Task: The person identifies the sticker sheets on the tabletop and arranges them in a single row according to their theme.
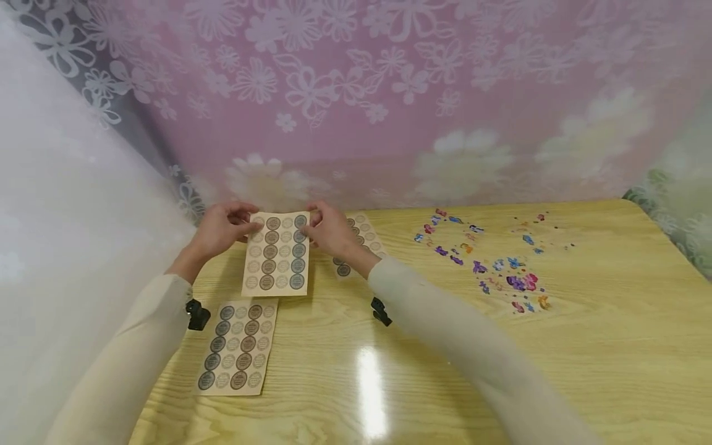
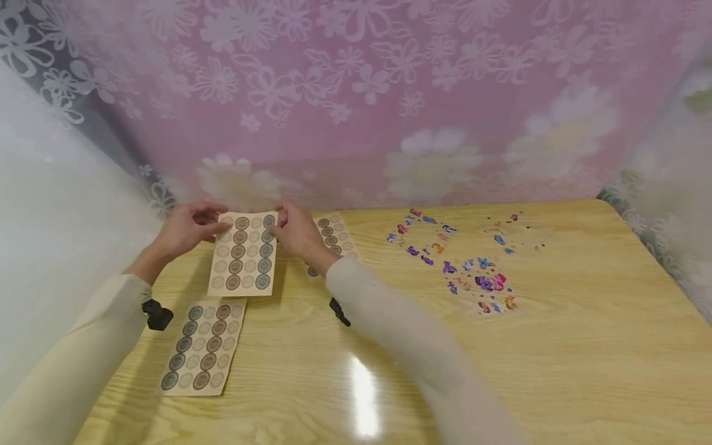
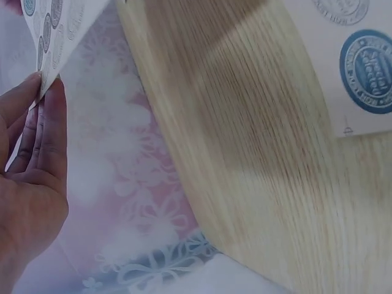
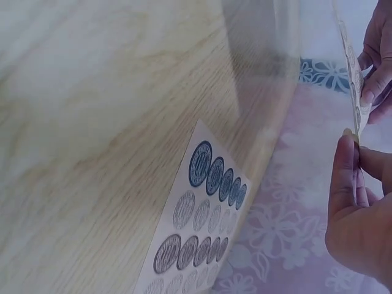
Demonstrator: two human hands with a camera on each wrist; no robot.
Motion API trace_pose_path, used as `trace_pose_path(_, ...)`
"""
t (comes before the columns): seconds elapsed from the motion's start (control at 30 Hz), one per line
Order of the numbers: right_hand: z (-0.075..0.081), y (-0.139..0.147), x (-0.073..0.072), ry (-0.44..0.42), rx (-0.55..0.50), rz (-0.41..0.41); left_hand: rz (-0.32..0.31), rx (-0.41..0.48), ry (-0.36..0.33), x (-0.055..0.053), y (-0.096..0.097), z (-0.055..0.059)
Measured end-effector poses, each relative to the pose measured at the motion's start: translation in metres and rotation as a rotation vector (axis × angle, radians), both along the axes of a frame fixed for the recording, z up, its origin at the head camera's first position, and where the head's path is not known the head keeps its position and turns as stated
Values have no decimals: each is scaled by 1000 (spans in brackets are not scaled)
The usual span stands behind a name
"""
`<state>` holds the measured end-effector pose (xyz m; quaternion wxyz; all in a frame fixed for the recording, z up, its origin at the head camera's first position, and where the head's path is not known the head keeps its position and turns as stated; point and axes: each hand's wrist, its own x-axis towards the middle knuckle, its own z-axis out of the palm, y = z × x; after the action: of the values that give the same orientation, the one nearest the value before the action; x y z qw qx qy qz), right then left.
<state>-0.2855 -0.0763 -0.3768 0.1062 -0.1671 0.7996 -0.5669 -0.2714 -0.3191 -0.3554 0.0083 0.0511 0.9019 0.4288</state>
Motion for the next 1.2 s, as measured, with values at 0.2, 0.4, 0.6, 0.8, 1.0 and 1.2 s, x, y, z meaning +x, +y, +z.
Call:
trace_pose_path(0.2,10,17,17,27,30,31,-46,54,-6,18,8,4)
trace_pose_path(0.4,11,28,33,4,14,52,-64,33,-22,33,14,3)
trace_pose_path(0.6,8,40,52,-3,15,67,-104,71,-75,49,21,-2)
trace_pose_path(0.8,-1,51,67,-15,24,69,-116,98,-94,65,28,-16)
trace_pose_path(1.0,-14,57,77,-41,49,70,-123,81,-99,77,33,-33)
trace_pose_path(1.2,-29,59,86,-65,138,90,-139,43,-149,85,37,-47)
